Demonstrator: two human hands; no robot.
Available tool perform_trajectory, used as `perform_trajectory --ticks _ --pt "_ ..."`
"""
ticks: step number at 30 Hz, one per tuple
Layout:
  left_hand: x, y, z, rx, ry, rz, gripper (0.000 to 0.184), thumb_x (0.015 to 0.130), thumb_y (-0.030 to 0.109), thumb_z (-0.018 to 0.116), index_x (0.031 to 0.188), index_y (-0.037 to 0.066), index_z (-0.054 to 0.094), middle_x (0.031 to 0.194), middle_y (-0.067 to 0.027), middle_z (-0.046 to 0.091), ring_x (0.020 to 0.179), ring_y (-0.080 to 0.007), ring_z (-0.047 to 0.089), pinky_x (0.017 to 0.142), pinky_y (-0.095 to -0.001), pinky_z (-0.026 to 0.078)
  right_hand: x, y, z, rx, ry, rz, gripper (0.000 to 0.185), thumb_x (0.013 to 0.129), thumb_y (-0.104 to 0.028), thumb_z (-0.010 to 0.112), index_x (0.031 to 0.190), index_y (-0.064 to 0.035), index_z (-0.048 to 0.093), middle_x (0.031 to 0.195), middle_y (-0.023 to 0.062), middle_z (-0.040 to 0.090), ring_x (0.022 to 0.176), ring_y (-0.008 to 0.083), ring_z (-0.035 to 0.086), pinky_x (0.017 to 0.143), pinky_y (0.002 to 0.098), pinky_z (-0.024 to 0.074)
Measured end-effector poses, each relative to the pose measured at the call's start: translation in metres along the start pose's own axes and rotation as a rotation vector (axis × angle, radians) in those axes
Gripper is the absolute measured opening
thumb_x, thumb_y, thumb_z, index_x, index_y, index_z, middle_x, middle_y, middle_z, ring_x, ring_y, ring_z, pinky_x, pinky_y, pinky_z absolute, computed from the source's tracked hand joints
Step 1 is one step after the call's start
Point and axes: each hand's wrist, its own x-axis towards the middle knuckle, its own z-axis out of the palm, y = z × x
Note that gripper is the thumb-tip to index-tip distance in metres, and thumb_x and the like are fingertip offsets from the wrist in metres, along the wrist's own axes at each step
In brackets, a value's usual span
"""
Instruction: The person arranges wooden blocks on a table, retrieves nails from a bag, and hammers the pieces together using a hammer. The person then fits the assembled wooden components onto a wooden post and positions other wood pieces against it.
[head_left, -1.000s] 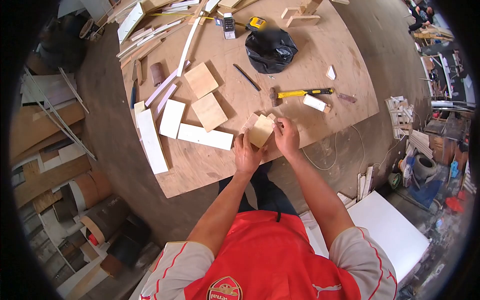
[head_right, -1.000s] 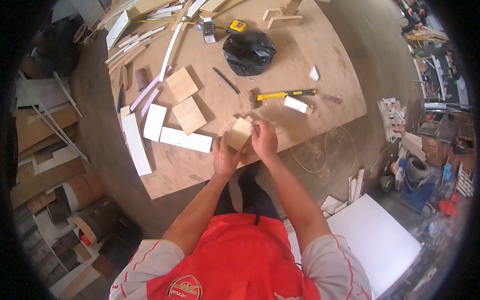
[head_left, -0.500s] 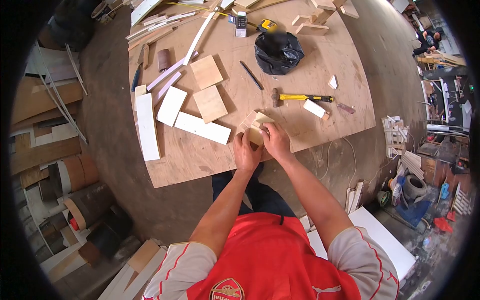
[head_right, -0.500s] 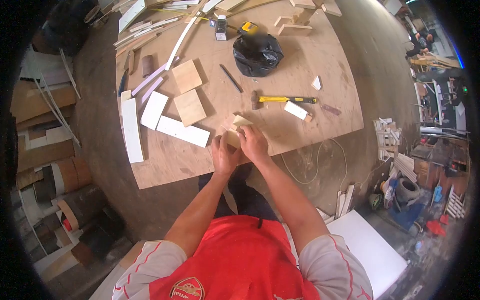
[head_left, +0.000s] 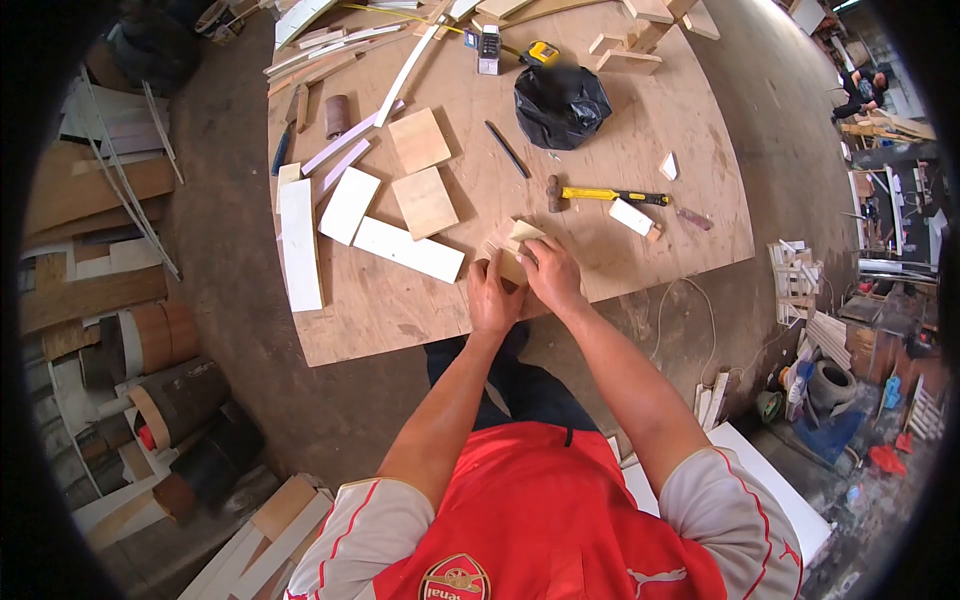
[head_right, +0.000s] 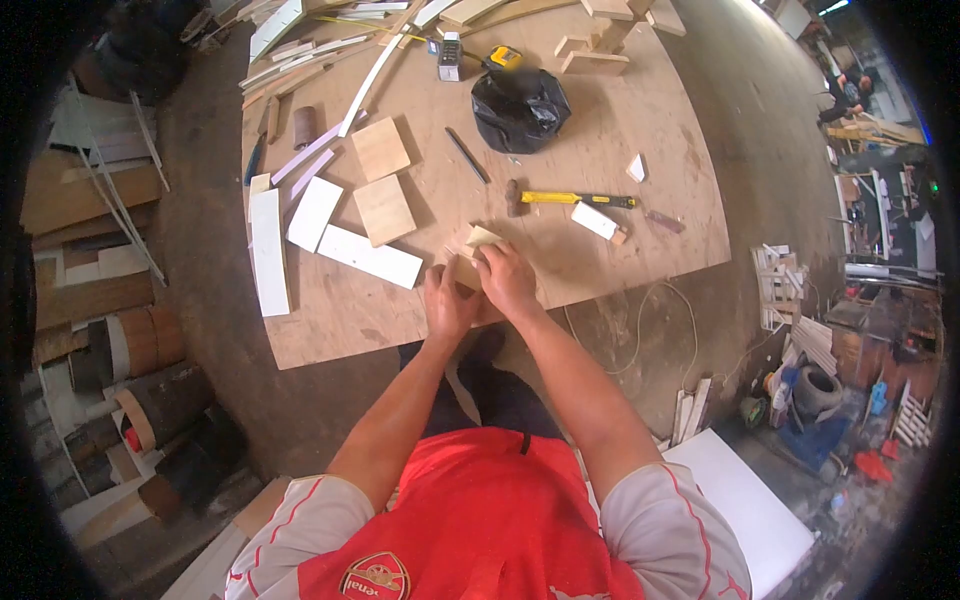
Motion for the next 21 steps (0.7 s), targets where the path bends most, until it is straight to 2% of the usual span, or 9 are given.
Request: perform_trajectory --ticks 4,7,10,21 --pt "0.000 0.003 -0.002 -0.007 -0.007 -0.016 0.078 0.070 0.013 0.089 0.142 0.001 0.062 0.124 -0.0264 0.059 0.116 -0.0449 0.060 0.101 -0.0496 0.052 0.000 -0.001 0.001 0.002 0.003 -0.012 0.024 0.094 -0.022 0.075 0.113 -0.0074 0.073 0.112 0.0136 0.071 0.106 0.0376 0.068 0.088 0.0490 0.0566" --pt "0.000 0.004 -0.001 -0.004 -0.018 -0.037 0.078 0.070 0.013 0.090 0.142 0.001 0.063 0.124 -0.0259 0.059 0.116 -0.0447 0.060 0.101 -0.0496 0.052 0.001 -0.004 -0.003 -0.007 -0.002 -0.004 0.027 0.093 -0.021 0.077 0.115 -0.0048 0.074 0.113 0.0129 0.072 0.107 0.0368 0.069 0.090 0.0467 0.0565" --pt "-0.002 0.001 0.004 0.026 0.004 -0.027 0.083 0.069 0.020 0.094 0.144 0.005 0.062 0.124 -0.0223 0.058 0.112 -0.0434 0.062 0.097 -0.0506 0.053 0.003 0.002 0.000 0.022 -0.012 -0.013 0.027 0.093 -0.020 0.076 0.115 -0.0052 0.074 0.113 0.0125 0.072 0.108 0.0368 0.068 0.091 0.0468 0.0565" --pt "-0.005 0.005 0.019 0.032 0.083 -0.065 0.084 0.067 0.020 0.095 0.143 0.004 0.062 0.120 -0.0194 0.059 0.109 -0.0402 0.061 0.096 -0.0487 0.052 0.010 0.004 -0.011 -0.035 -0.062 -0.106 0.025 0.092 -0.016 0.075 0.115 -0.0058 0.074 0.113 0.0119 0.073 0.110 0.0372 0.067 0.092 0.0478 0.0560"
